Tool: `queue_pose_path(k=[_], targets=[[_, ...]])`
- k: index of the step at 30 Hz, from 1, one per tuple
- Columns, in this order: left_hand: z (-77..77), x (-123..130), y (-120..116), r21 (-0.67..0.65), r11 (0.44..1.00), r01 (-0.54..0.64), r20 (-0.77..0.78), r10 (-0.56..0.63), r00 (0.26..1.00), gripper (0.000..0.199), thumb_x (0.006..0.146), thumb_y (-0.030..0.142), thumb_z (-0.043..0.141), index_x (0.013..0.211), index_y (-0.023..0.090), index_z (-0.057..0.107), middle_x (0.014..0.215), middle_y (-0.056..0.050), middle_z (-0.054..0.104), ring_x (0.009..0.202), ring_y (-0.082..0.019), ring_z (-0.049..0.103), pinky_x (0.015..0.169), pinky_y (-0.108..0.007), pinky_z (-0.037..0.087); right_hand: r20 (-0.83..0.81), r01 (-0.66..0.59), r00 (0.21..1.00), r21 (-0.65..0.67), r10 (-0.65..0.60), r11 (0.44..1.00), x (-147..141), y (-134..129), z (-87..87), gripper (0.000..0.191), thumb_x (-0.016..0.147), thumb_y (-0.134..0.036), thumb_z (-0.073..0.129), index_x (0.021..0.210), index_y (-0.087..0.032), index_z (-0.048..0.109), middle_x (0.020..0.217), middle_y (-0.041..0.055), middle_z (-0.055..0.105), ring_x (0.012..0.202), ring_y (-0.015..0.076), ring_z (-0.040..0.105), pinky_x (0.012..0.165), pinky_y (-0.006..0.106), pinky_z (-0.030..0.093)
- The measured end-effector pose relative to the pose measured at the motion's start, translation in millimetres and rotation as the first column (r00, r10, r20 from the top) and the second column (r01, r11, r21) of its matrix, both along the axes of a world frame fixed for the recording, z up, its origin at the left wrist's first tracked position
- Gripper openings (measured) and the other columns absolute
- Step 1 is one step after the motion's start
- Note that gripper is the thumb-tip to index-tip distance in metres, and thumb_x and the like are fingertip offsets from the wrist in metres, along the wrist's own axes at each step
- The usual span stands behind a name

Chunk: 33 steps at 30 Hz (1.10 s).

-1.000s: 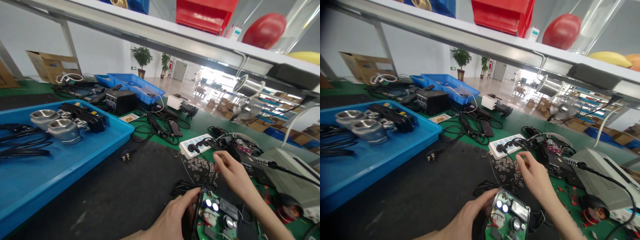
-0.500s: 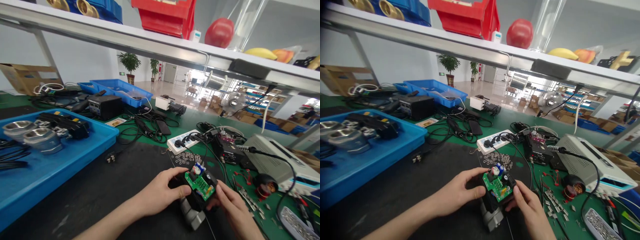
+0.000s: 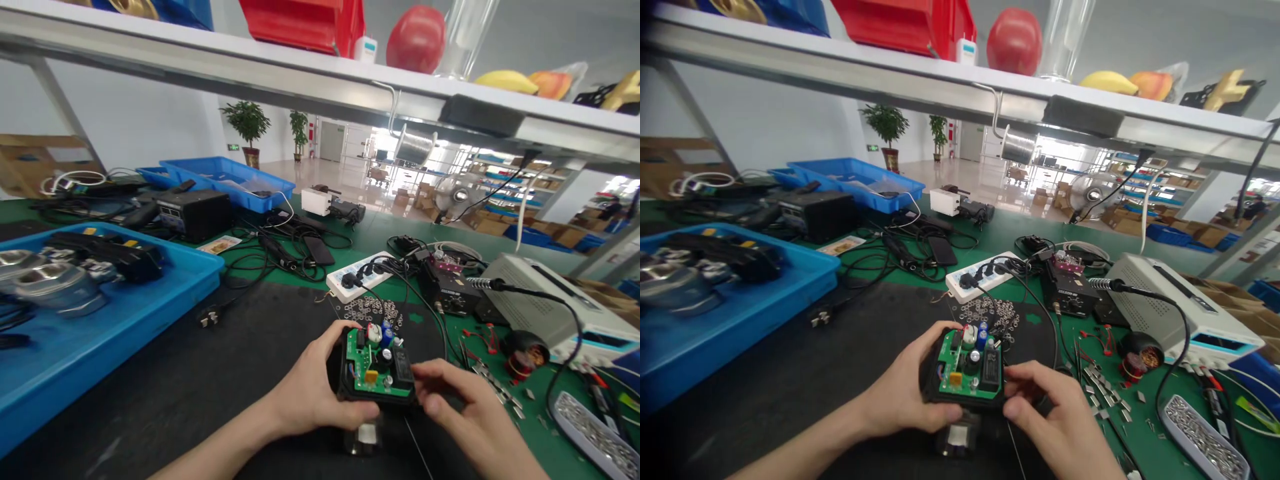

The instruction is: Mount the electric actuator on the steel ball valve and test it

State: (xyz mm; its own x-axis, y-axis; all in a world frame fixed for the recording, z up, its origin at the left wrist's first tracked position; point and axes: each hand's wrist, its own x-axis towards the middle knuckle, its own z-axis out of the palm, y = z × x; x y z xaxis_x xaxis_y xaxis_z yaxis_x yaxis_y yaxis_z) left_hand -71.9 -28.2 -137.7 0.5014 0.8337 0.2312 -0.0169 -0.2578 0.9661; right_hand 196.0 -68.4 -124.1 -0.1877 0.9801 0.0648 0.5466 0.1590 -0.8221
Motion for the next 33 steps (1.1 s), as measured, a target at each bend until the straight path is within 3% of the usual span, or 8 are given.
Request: queue_pose_path(k=[3,6,8,13,17,33], targets=[[-6.8,-4.5,2.0,-0.020,1.000,0.020,0.062,-0.019,0.998,0.080,0.065,0.032,0.089,0.133,0.022,0.047,0.125,-0.006,0.065,0.115,-0.028,0.063,0.103,-0.037,0.049,0.162,0.081,0.982,0.125,-0.101,0.989,0.3,10.5,32.6,0.039,0.086,-0.059,0.068,0.104,-0.026,0.077,0.103,0.0030,0.074,0.094,0.0162,0.070,0.080,0.021,0.056],[-13.4,-2.9,-1.3,-0.036,0.999,0.007,0.081,-0.004,0.997,0.082,0.064,0.035,0.090,0.133,0.022,0.048,0.126,-0.006,0.065,0.116,-0.029,0.062,0.104,-0.039,0.048,0.251,-0.005,0.967,0.185,-0.042,0.983,-11.9,18.5,60.6,0.034,0.090,-0.057,0.065,0.099,-0.027,0.076,0.099,0.0008,0.073,0.087,0.0134,0.068,0.073,0.019,0.053],[-16.2,-1.2,-3.4,-0.049,0.999,0.002,0.098,0.003,0.995,0.081,0.065,0.038,0.090,0.132,0.023,0.048,0.125,-0.007,0.065,0.116,-0.029,0.062,0.104,-0.039,0.048,0.288,-0.069,0.958,0.181,0.014,0.981,-22.3,20.0,68.1,0.031,0.093,-0.055,0.062,0.100,-0.028,0.075,0.096,-0.0002,0.072,0.085,0.0115,0.066,0.071,0.018,0.052],[-19.1,0.2,-5.2,-0.053,0.999,-0.003,0.121,0.010,0.993,0.080,0.065,0.040,0.090,0.131,0.022,0.049,0.121,-0.006,0.064,0.111,-0.028,0.062,0.100,-0.037,0.049,0.341,-0.187,0.930,0.110,0.139,0.976,-33.5,16.8,57.5,0.029,0.096,-0.052,0.059,0.112,-0.030,0.069,0.099,0.0002,0.065,0.083,0.0078,0.063,0.069,0.018,0.050],[-19.3,1.5,-5.8,-0.053,0.999,-0.010,0.129,0.017,0.991,0.079,0.066,0.037,0.090,0.131,0.023,0.048,0.120,-0.005,0.063,0.109,-0.026,0.062,0.098,-0.036,0.049,0.303,-0.208,0.937,0.076,0.176,0.975,-34.8,16.8,49.1,0.031,0.097,-0.051,0.058,0.118,-0.030,0.067,0.098,0.0013,0.061,0.084,0.0073,0.061,0.072,0.018,0.050],[-16.8,3.1,-5.7,-0.037,0.999,-0.023,0.116,0.027,0.993,0.077,0.066,0.040,0.089,0.128,0.021,0.047,0.117,-0.005,0.064,0.106,-0.025,0.061,0.096,-0.035,0.050,0.297,-0.187,0.944,0.132,0.141,0.973,-49.3,19.8,55.7,0.016,0.093,-0.037,0.062,0.099,-0.026,0.071,0.082,-0.0002,0.057,0.071,0.0058,0.056,0.059,0.016,0.042]])
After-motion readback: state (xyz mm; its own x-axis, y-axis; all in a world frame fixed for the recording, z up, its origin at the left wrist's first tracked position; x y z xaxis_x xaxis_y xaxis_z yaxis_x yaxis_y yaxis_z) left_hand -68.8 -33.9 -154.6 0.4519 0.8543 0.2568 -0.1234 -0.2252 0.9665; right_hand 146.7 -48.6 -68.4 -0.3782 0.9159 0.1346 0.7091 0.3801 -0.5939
